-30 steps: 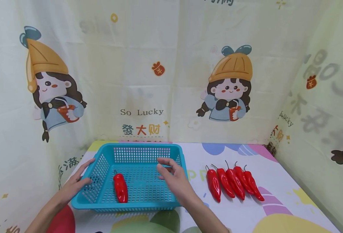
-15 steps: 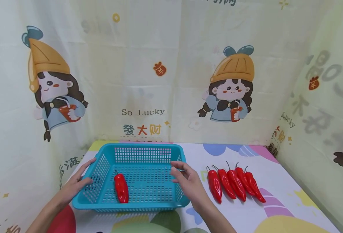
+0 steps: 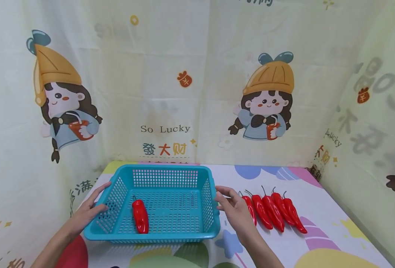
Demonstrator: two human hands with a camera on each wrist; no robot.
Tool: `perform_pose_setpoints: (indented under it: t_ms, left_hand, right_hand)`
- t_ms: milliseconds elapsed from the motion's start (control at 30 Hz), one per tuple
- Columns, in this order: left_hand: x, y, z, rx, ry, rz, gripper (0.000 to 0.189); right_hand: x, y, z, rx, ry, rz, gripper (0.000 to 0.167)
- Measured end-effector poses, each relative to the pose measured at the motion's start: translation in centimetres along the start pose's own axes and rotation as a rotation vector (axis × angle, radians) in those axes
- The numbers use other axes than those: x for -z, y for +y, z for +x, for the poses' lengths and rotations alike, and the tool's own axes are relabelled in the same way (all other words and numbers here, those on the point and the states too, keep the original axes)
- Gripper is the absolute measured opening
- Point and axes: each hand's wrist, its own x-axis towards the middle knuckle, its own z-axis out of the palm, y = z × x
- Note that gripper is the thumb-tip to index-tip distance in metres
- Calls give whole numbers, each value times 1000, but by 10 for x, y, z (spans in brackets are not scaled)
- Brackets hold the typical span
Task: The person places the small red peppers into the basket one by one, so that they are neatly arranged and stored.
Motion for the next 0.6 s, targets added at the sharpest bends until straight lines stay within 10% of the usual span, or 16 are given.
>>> perform_pose_setpoints:
  t_ms: [600]
  left_hand:
    - [-1, 1, 1, 6, 11, 10, 81]
  right_hand:
    - [30, 26, 10, -67, 96, -109, 64]
